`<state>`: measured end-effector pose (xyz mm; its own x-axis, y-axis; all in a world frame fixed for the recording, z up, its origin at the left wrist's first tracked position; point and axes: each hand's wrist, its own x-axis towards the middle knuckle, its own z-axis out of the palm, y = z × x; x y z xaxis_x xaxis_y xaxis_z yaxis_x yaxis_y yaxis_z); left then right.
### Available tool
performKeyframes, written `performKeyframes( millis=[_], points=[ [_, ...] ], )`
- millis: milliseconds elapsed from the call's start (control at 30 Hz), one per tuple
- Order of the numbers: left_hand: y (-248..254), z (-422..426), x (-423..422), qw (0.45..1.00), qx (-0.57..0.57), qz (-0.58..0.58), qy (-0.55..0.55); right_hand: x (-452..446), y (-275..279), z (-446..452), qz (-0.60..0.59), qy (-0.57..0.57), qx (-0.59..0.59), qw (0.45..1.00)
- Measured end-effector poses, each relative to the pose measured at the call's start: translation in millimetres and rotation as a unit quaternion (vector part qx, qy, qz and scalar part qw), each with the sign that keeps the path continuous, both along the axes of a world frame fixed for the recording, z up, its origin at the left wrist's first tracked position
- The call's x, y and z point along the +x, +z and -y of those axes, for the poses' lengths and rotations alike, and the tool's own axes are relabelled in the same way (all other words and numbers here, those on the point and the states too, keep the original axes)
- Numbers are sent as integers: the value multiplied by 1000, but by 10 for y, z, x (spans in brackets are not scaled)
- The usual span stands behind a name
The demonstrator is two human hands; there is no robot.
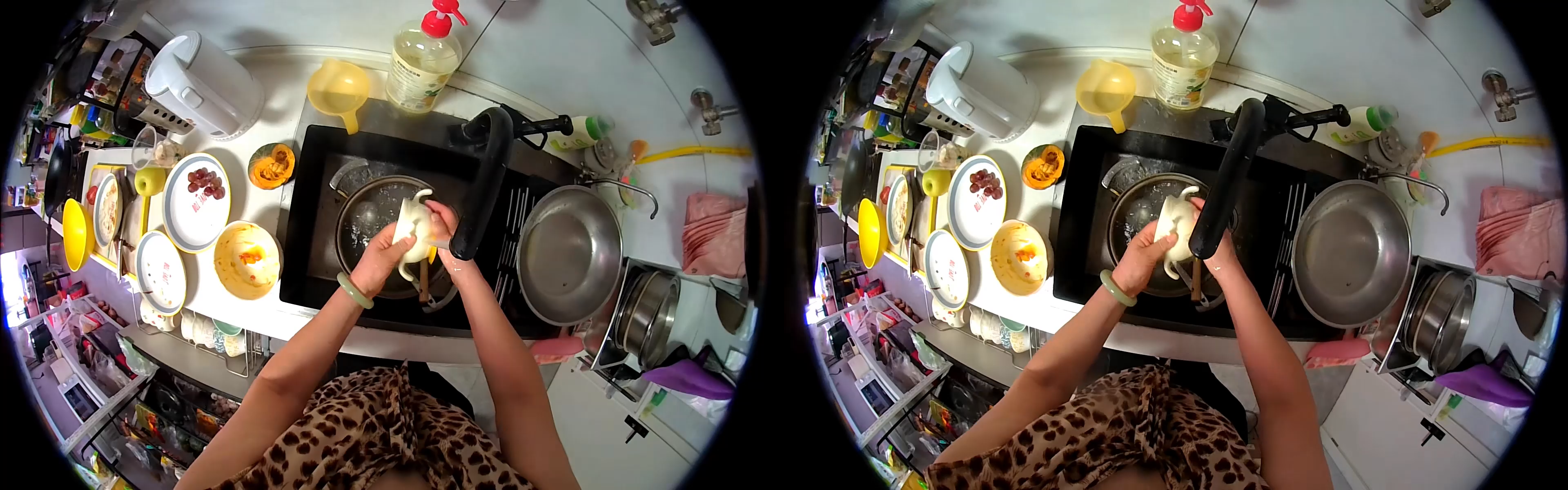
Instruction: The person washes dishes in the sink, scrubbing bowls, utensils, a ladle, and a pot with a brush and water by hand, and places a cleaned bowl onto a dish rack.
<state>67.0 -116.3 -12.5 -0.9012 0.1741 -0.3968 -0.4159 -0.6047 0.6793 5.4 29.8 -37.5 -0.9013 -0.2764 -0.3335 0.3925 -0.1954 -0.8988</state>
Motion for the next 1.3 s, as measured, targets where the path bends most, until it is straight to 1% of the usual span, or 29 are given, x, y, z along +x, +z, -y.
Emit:
performKeyframes(
  millis=[100,133,167,233,267,333,367,400,433,467,500,567,633,667,700,733,767,800,833,867,967,1000,1033,1100,1133,1167,1233,1267,1300],
  points=[
    [19,-39,51,994,-73,-62,-56,-49,355,-57,96,75,97,988],
    [-60,-24,71,980,-144,-86,-108,-131,562,-26,162,95,122,975],
    [-127,-36,128,964,-194,-108,-147,-199,480,-43,176,94,102,975],
    [82,-83,140,936,-268,-188,-127,-283,327,-69,206,91,62,972],
    [24,-67,149,941,-254,-168,-146,-269,248,-66,189,57,46,979],
    [-14,-20,108,949,-223,-129,-183,-227,143,8,117,53,122,984],
    [-23,-23,123,972,-134,-95,-169,-185,92,44,81,53,161,982],
    [221,8,83,986,-45,-57,-153,-96,198,106,27,49,146,988],
    [349,46,50,990,45,-18,-134,5,189,175,5,43,207,977],
    [219,109,15,979,73,-30,-186,78,207,199,-85,40,239,966],
    [226,108,-12,982,76,-18,-171,99,339,241,-177,38,269,946],
    [268,73,-55,987,82,7,-141,82,423,269,-163,21,196,967],
    [276,59,-60,991,19,-10,-135,30,421,238,-130,16,113,985],
    [218,61,-57,991,-6,-9,-134,-20,415,193,-107,35,85,990],
    [186,57,-47,991,-31,-8,-132,-59,620,182,-21,50,48,997],
    [235,27,-45,992,-82,7,-95,-81,573,73,-7,64,40,997],
    [225,2,-37,962,-238,-54,-126,-101,531,-28,6,78,31,996],
    [213,-17,-16,902,-388,-113,-152,-78,565,-52,13,69,59,996],
    [207,-33,20,815,-527,-166,-174,-25,615,-69,21,61,87,994],
    [204,-49,49,755,-599,-234,-132,10,651,-94,27,51,115,992],
    [370,-34,31,678,-631,-312,-209,62,644,-268,186,32,110,976],
    [362,-73,42,652,-637,-307,-272,53,672,-263,210,32,127,969],
    [320,-85,73,636,-653,-313,-269,63,553,-282,169,41,146,974],
    [179,-118,118,600,-682,-326,-262,94,134,-341,86,56,183,978],
    [119,-91,125,623,-674,-297,-264,89,44,-226,-61,48,252,964],
    [24,-38,145,639,-677,-290,-223,100,-22,-157,-96,49,271,956],
    [109,133,192,654,-695,-273,-121,131,-3,20,-187,80,358,911],
    [212,213,262,682,-678,-267,-63,166,62,78,-123,83,342,928],
    [347,281,304,713,-652,-257,-17,192,53,58,-122,82,330,932]
  ],
)
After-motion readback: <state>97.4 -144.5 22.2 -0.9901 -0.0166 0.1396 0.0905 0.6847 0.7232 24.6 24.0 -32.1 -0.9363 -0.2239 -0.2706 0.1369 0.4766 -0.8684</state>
